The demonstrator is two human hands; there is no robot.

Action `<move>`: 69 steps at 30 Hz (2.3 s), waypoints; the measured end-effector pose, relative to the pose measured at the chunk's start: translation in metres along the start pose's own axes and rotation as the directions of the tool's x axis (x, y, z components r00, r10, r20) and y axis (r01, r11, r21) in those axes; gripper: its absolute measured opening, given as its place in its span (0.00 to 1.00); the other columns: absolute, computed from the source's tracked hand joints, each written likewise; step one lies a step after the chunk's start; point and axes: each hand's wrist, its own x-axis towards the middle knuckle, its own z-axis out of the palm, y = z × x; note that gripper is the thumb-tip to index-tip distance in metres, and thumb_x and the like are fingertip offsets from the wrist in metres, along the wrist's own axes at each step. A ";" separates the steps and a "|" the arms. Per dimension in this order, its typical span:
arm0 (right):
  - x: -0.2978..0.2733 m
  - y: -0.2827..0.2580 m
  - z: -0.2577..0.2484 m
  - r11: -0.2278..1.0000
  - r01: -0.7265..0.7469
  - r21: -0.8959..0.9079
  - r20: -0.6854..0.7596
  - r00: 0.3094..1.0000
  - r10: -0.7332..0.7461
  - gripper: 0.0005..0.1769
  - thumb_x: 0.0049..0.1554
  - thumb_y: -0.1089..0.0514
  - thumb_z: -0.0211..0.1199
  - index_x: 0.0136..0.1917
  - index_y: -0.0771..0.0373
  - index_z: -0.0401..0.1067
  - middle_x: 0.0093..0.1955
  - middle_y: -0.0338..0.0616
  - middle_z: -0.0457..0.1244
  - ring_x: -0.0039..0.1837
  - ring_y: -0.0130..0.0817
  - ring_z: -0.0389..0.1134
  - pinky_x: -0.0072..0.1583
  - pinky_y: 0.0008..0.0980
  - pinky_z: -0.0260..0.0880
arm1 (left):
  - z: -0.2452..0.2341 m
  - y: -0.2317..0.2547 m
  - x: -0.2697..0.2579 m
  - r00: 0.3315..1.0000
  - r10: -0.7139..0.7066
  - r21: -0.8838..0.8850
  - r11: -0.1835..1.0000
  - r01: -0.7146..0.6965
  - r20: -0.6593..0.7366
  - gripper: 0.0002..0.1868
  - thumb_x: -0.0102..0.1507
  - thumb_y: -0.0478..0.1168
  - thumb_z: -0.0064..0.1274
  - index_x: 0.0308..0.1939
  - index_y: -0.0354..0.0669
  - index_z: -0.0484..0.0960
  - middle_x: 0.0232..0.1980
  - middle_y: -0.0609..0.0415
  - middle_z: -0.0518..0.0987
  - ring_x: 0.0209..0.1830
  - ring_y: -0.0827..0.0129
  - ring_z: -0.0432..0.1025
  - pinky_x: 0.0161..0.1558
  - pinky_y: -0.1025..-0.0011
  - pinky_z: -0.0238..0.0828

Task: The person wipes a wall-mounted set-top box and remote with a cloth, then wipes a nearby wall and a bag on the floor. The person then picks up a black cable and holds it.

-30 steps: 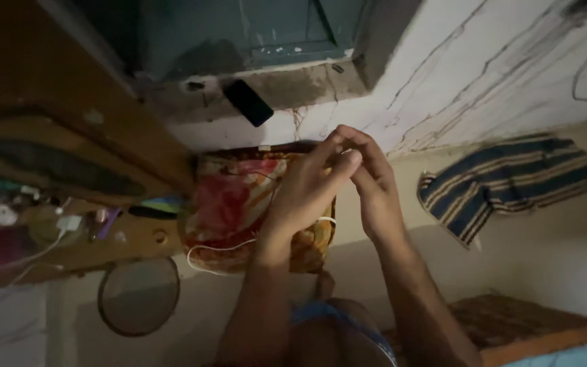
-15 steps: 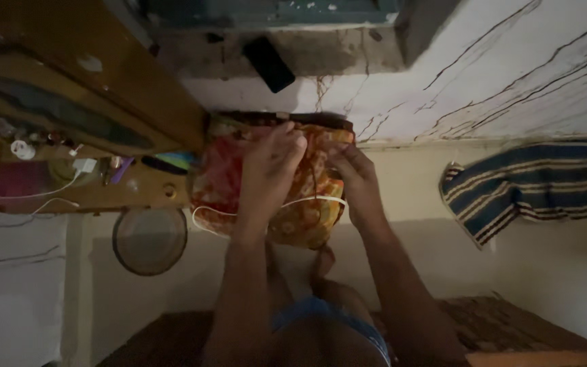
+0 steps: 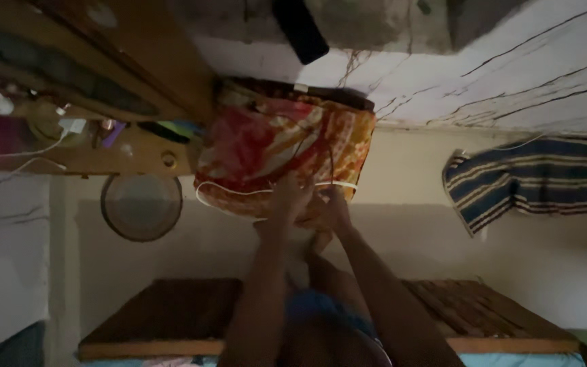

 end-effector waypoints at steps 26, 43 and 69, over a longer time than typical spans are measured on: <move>0.032 0.106 0.019 0.744 -0.590 0.312 0.015 0.787 0.617 0.47 0.54 0.45 0.73 0.74 0.63 0.50 0.68 0.52 0.57 0.66 0.49 0.62 0.60 0.48 0.67 | 0.020 -0.036 0.044 0.985 0.097 -0.255 0.958 -0.131 -0.144 0.36 0.66 0.62 0.48 0.66 0.36 0.72 0.55 0.45 0.80 0.55 0.53 0.75 0.54 0.58 0.72; -0.011 -0.032 -0.036 0.830 0.410 0.377 -0.134 0.911 -0.389 0.13 0.67 0.56 0.54 0.58 0.69 0.70 0.52 0.48 0.66 0.53 0.40 0.71 0.54 0.37 0.73 | 0.001 0.006 -0.043 0.907 0.350 -0.266 0.874 -0.406 -0.233 0.20 0.69 0.49 0.46 0.54 0.36 0.79 0.49 0.42 0.82 0.46 0.54 0.79 0.46 0.61 0.77; -0.133 -0.209 -0.190 0.176 0.443 0.879 -0.325 0.827 -0.459 0.24 0.67 0.41 0.51 0.60 0.63 0.70 0.56 0.44 0.67 0.55 0.35 0.66 0.61 0.37 0.63 | -0.132 0.175 -0.130 0.450 0.664 -0.376 0.265 -0.888 -0.597 0.10 0.70 0.36 0.53 0.46 0.29 0.83 0.42 0.54 0.83 0.41 0.73 0.75 0.48 0.73 0.71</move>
